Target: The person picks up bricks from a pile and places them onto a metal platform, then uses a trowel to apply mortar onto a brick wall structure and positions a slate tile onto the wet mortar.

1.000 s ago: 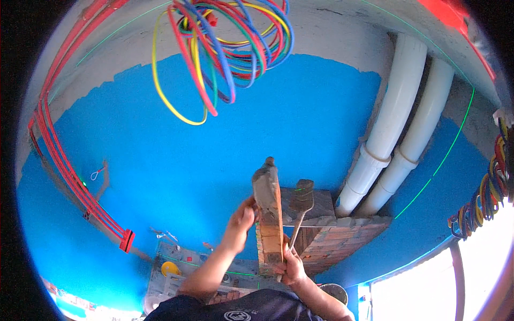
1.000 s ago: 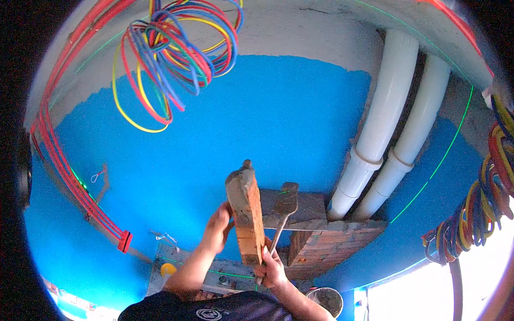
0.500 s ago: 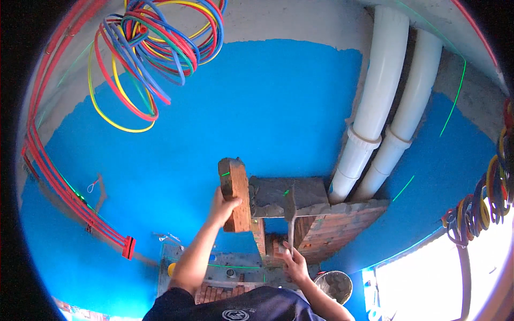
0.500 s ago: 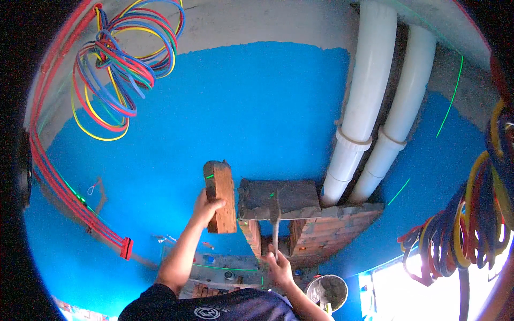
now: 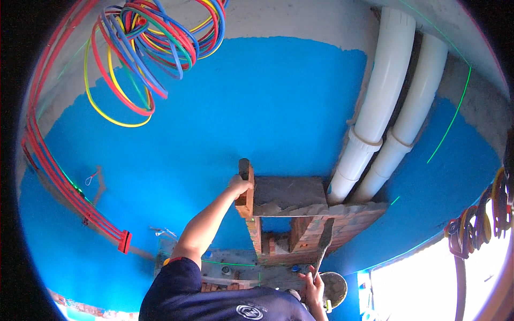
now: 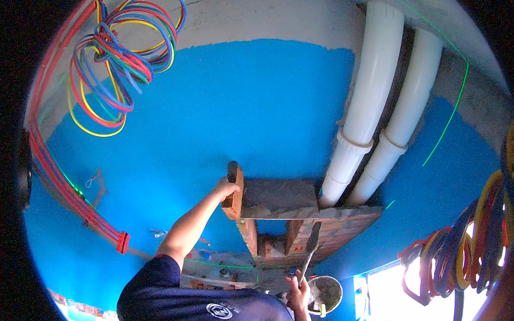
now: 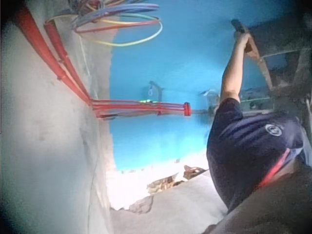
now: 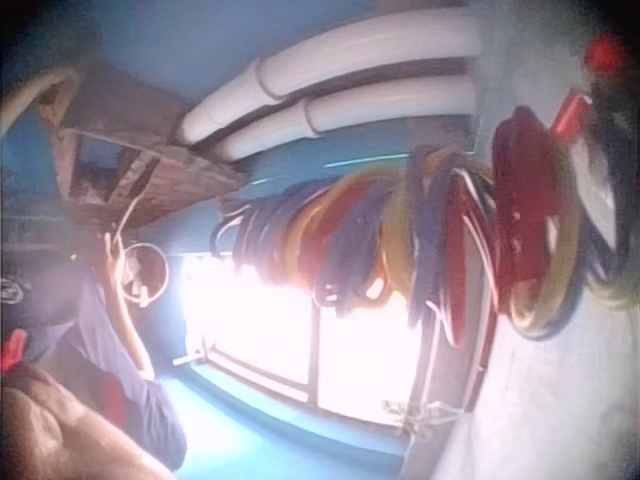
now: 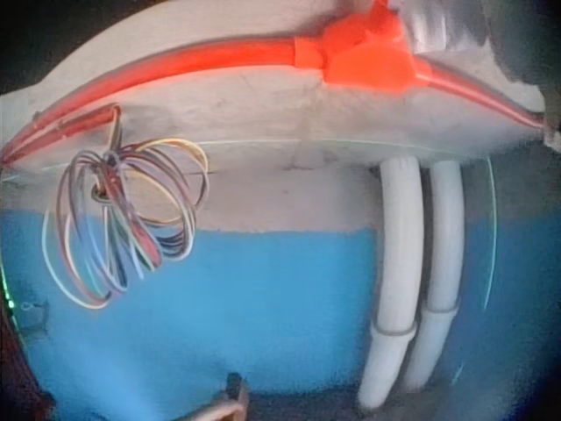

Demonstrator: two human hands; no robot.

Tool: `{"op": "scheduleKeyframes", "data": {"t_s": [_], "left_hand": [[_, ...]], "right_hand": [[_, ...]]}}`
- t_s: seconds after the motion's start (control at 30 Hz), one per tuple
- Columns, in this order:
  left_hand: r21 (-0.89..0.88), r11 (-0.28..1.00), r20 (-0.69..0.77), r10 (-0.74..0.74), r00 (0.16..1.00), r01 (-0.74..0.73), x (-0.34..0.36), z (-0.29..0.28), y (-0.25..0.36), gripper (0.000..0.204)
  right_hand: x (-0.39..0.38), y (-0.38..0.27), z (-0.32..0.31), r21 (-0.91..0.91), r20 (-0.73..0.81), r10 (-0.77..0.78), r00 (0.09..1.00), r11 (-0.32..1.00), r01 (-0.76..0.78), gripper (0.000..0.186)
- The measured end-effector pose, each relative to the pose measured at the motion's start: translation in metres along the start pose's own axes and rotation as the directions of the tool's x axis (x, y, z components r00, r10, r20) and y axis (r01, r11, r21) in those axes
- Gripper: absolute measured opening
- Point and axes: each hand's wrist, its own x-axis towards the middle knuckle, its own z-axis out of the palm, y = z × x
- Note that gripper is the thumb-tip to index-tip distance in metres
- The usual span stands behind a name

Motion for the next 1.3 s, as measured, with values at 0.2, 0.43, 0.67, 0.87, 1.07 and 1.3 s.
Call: {"op": "scheduleKeyframes", "data": {"t_s": [0.2, 0.43, 0.67, 0.87, 1.07, 1.3], "left_hand": [[0.078, 0.997, -0.069, 0.023, 0.997, -0.018, 0.0, -0.007, -0.005, 0.047], [0.126, 0.988, -0.132, 0.109, 0.985, -0.092, -0.005, -0.007, 0.01, 0.037], [0.099, 0.99, -0.113, 0.113, 0.987, -0.102, 0.002, 0.0, 0.003, 0.028], [0.167, 0.986, 0.052, 0.001, 0.999, -0.009, -0.004, 0.008, 0.027, 0.04], [0.123, 0.979, -0.066, 0.169, 0.983, -0.16, 0.009, 0.015, 0.022, 0.024], [0.224, 0.958, -0.064, 0.197, 0.978, -0.178, 0.004, 0.033, 0.06, 0.026]], "right_hand": [[-0.025, -0.005, -0.002, 0.037, -0.049, 0.093, 0.995, 0.995, -0.091, 0.035], [-0.013, -0.01, -0.007, 0.015, -0.074, 0.082, 0.994, 0.997, -0.081, 0.037], [-0.007, -0.004, -0.005, 0.081, 0.015, 0.12, 0.993, 0.989, -0.121, 0.043], [-0.007, -0.009, -0.007, 0.097, 0.007, 0.111, 0.994, 0.989, -0.112, 0.044], [-0.003, -0.007, -0.004, 0.078, 0.014, 0.096, 0.995, 0.992, -0.097, 0.043], [0.004, -0.011, -0.005, 0.093, -0.014, 0.045, 0.999, 0.995, -0.044, 0.041]]}}
